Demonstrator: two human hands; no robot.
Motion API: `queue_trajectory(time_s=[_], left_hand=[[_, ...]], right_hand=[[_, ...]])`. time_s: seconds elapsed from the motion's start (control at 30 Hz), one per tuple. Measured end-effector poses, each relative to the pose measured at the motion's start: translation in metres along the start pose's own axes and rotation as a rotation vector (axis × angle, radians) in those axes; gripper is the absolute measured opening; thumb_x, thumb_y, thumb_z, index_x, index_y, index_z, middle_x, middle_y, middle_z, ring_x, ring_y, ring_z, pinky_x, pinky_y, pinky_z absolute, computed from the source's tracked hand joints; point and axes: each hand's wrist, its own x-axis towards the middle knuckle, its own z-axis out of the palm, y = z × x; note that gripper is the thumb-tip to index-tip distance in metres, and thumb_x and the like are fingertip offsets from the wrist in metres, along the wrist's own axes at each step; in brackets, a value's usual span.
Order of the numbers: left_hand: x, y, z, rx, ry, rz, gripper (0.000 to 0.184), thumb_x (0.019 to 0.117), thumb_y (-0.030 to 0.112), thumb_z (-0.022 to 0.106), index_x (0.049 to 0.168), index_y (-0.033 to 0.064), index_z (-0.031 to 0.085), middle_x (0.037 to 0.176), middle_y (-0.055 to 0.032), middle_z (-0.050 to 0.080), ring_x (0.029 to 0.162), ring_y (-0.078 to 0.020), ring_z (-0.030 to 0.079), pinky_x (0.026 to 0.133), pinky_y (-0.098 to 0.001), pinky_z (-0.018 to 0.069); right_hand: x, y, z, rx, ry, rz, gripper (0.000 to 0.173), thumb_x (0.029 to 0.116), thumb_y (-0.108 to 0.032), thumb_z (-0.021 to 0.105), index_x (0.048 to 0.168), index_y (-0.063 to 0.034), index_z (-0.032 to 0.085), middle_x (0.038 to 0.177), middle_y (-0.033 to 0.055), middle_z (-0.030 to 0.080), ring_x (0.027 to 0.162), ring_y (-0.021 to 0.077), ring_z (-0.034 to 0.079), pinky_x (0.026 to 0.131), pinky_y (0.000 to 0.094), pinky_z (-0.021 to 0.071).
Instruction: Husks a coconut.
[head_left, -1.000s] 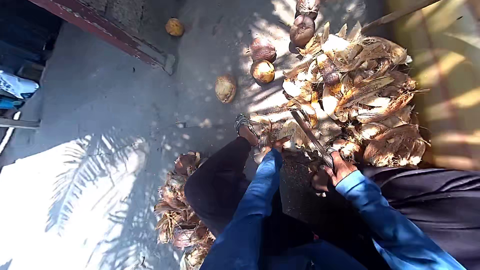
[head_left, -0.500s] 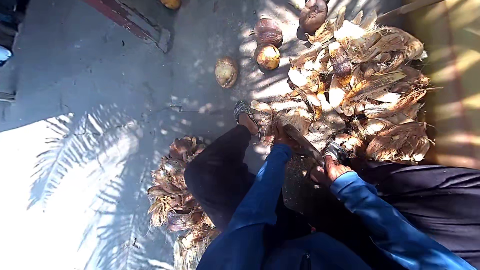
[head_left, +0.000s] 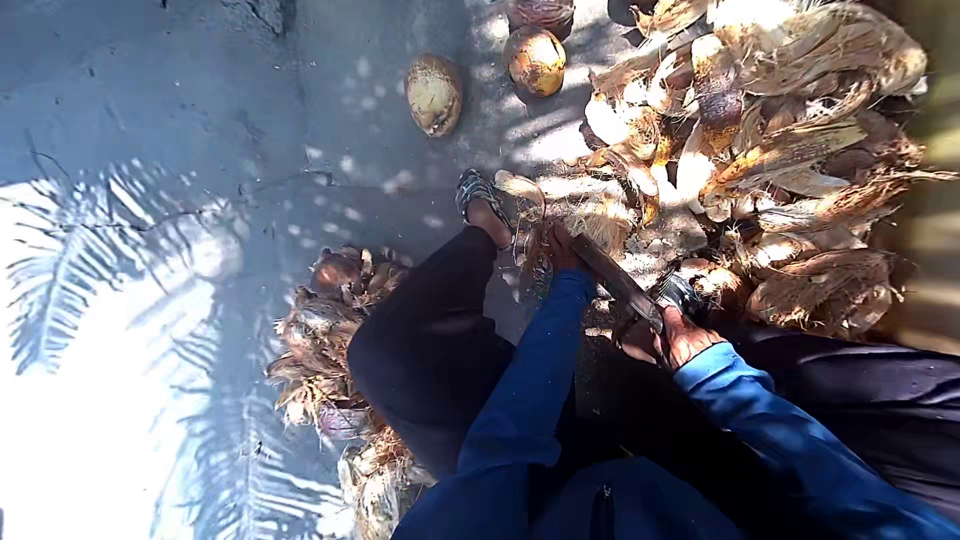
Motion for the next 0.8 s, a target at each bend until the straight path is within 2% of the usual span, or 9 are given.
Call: queue_trajectory(time_s=[0.1, 0.2, 0.33, 0.47, 0.5, 0.6, 0.67, 0.73, 0.8], left_hand=[[0.001, -0.011, 0.024, -0.049, 0.165, 0.122, 0.076, 0.0968, 0.017, 0.069, 0.159, -0.0003, 0.029, 0.168, -0.0227, 0.02, 0.153, -0.035, 0.03, 0.119, -0.0456, 0.0355], [0.003, -0.009, 0.025, 0.151, 0.01, 0.114, 0.099, 0.09, 0.03, 0.078, 0.163, 0.003, 0.016, 0.172, -0.021, -0.001, 0.158, -0.0378, 0.009, 0.123, -0.051, 0.0264], [0.019, -0.017, 0.033, 0.042, 0.083, 0.103, 0.131, 0.0663, 0.017, 0.094, 0.164, 0.0044, 0.008, 0.17, -0.0236, 0.006, 0.15, -0.0426, 0.031, 0.113, -0.053, 0.0429], [0.025, -0.021, 0.021, -0.007, 0.062, 0.108, 0.127, 0.0665, 0.013, 0.092, 0.163, 0.0045, 0.01, 0.169, -0.0245, 0.012, 0.147, -0.0412, 0.037, 0.112, -0.0529, 0.0443], [0.027, -0.021, 0.017, -0.015, 0.068, 0.109, 0.125, 0.0663, 0.013, 0.092, 0.163, 0.0043, 0.012, 0.168, -0.0242, 0.015, 0.146, -0.0407, 0.039, 0.111, -0.053, 0.0454], [0.026, -0.024, 0.013, 0.0, 0.021, 0.093, 0.128, 0.0661, 0.016, 0.094, 0.163, 0.004, 0.011, 0.167, -0.0237, 0.018, 0.146, -0.0395, 0.04, 0.112, -0.052, 0.045], [0.025, -0.021, 0.016, -0.001, 0.03, 0.091, 0.13, 0.0636, 0.014, 0.095, 0.163, 0.0057, 0.012, 0.167, -0.0233, 0.018, 0.144, -0.0419, 0.041, 0.11, -0.0537, 0.0466], [0.025, -0.019, 0.016, 0.004, 0.034, 0.096, 0.128, 0.0637, 0.013, 0.094, 0.163, 0.0058, 0.013, 0.167, -0.0231, 0.018, 0.144, -0.0423, 0.04, 0.11, -0.0539, 0.0462], [0.024, -0.019, 0.018, 0.027, 0.039, 0.107, 0.127, 0.0639, 0.013, 0.094, 0.162, 0.0051, 0.014, 0.167, -0.0239, 0.016, 0.144, -0.0419, 0.041, 0.108, -0.0534, 0.0481]], right_hand=[[0.007, -0.013, -0.022, -0.073, -0.136, 0.05, 0.072, 0.0998, -0.039, 0.061, 0.156, -0.0039, 0.033, 0.136, 0.0282, 0.061, 0.124, 0.0472, 0.062, 0.103, 0.0624, 0.0467], [0.024, -0.029, -0.041, -0.058, -0.18, 0.064, 0.06, 0.1055, -0.026, 0.053, 0.157, -0.0041, 0.033, 0.137, 0.0311, 0.06, 0.128, 0.0484, 0.059, 0.107, 0.0633, 0.0433], [0.08, -0.058, -0.058, 0.059, -0.141, 0.091, 0.056, 0.1065, -0.026, 0.054, 0.156, -0.0072, 0.034, 0.135, 0.0316, 0.061, 0.127, 0.0496, 0.059, 0.105, 0.0657, 0.0443], [0.083, -0.055, -0.031, 0.064, 0.093, 0.028, 0.055, 0.1001, -0.025, 0.064, 0.149, -0.0078, 0.046, 0.121, 0.0314, 0.067, 0.114, 0.0502, 0.065, 0.096, 0.0674, 0.0493], [0.067, -0.053, -0.036, 0.022, 0.001, 0.038, 0.059, 0.1007, -0.024, 0.064, 0.152, -0.0069, 0.041, 0.128, 0.0314, 0.064, 0.122, 0.0495, 0.061, 0.102, 0.0662, 0.0455], [0.032, -0.025, -0.033, -0.117, -0.159, 0.094, 0.087, 0.0864, -0.043, 0.076, 0.154, -0.0064, 0.035, 0.132, 0.0271, 0.063, 0.125, 0.0442, 0.061, 0.104, 0.0623, 0.0462], [0.024, -0.018, -0.038, -0.073, -0.188, 0.155, 0.075, 0.0977, -0.038, 0.066, 0.156, -0.0038, 0.034, 0.137, 0.0292, 0.06, 0.131, 0.0456, 0.057, 0.108, 0.0628, 0.042], [0.034, -0.02, -0.038, -0.056, -0.162, 0.17, 0.076, 0.0931, -0.037, 0.07, 0.154, -0.0063, 0.037, 0.133, 0.0272, 0.062, 0.127, 0.0442, 0.059, 0.105, 0.0631, 0.0439], [0.053, -0.032, -0.043, -0.019, -0.101, 0.168, 0.058, 0.1012, -0.024, 0.062, 0.152, -0.0083, 0.041, 0.131, 0.0314, 0.062, 0.125, 0.0505, 0.06, 0.101, 0.0671, 0.0455]])
